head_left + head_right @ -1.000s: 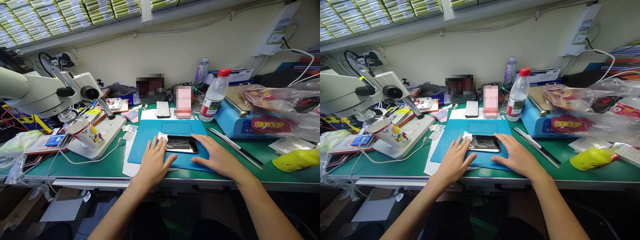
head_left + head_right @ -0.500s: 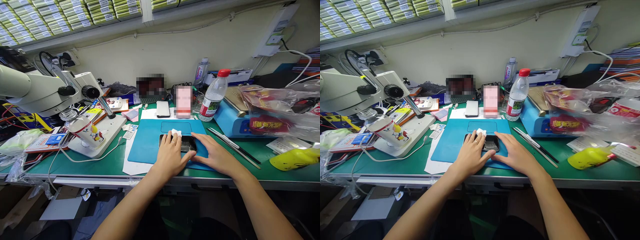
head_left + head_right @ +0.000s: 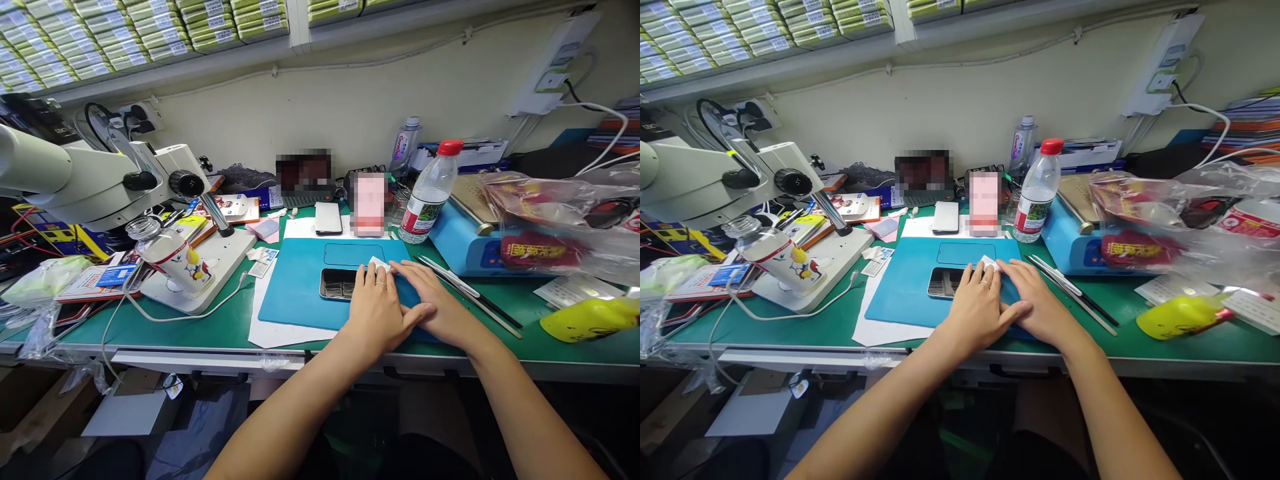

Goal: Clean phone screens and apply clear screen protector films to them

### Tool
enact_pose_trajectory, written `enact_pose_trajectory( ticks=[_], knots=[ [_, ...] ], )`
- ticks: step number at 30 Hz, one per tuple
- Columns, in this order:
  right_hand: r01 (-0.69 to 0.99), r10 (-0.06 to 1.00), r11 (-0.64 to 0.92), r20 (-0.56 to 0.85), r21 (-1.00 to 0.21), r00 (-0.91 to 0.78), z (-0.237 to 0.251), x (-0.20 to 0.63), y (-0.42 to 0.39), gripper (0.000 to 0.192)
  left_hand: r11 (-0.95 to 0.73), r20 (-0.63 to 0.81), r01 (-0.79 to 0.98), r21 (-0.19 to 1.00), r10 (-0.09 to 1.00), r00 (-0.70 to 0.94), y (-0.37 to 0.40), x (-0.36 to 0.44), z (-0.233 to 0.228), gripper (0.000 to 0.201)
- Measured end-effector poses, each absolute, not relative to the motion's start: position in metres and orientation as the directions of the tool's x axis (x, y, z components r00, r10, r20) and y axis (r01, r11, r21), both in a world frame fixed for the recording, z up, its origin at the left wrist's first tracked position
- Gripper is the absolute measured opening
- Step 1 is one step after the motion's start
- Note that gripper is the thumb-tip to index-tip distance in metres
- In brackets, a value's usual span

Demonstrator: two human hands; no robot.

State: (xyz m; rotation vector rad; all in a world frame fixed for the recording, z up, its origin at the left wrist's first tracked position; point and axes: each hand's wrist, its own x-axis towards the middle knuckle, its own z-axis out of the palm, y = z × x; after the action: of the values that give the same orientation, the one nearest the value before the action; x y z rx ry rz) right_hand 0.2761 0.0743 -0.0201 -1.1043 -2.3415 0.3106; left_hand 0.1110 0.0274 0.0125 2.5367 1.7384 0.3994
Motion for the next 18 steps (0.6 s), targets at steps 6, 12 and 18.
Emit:
enact_pose_trajectory(
  ticks=[6,12,18],
  knots=[
    [0.658,0.778,0.628,0.356,-0.415,-0.518,-0.022,0.277,0.075,0.066,-0.387,0.202,0.903,0.188,0.915,0.35,0.015,0.112,0.011,0.092],
    [0.658,0.795,0.604,0.288,-0.45,-0.533,-0.01,0.273,0.067,0.067,-0.424,0.241,0.887,0.183,0.894,0.378,-0.006,0.107,0.008,0.087],
    [0.655,0.793,0.604,0.265,-0.455,-0.548,-0.005,0.271,0.064,0.077,-0.442,0.231,0.877,0.189,0.888,0.397,-0.02,0.093,0.009,0.084]
  ],
)
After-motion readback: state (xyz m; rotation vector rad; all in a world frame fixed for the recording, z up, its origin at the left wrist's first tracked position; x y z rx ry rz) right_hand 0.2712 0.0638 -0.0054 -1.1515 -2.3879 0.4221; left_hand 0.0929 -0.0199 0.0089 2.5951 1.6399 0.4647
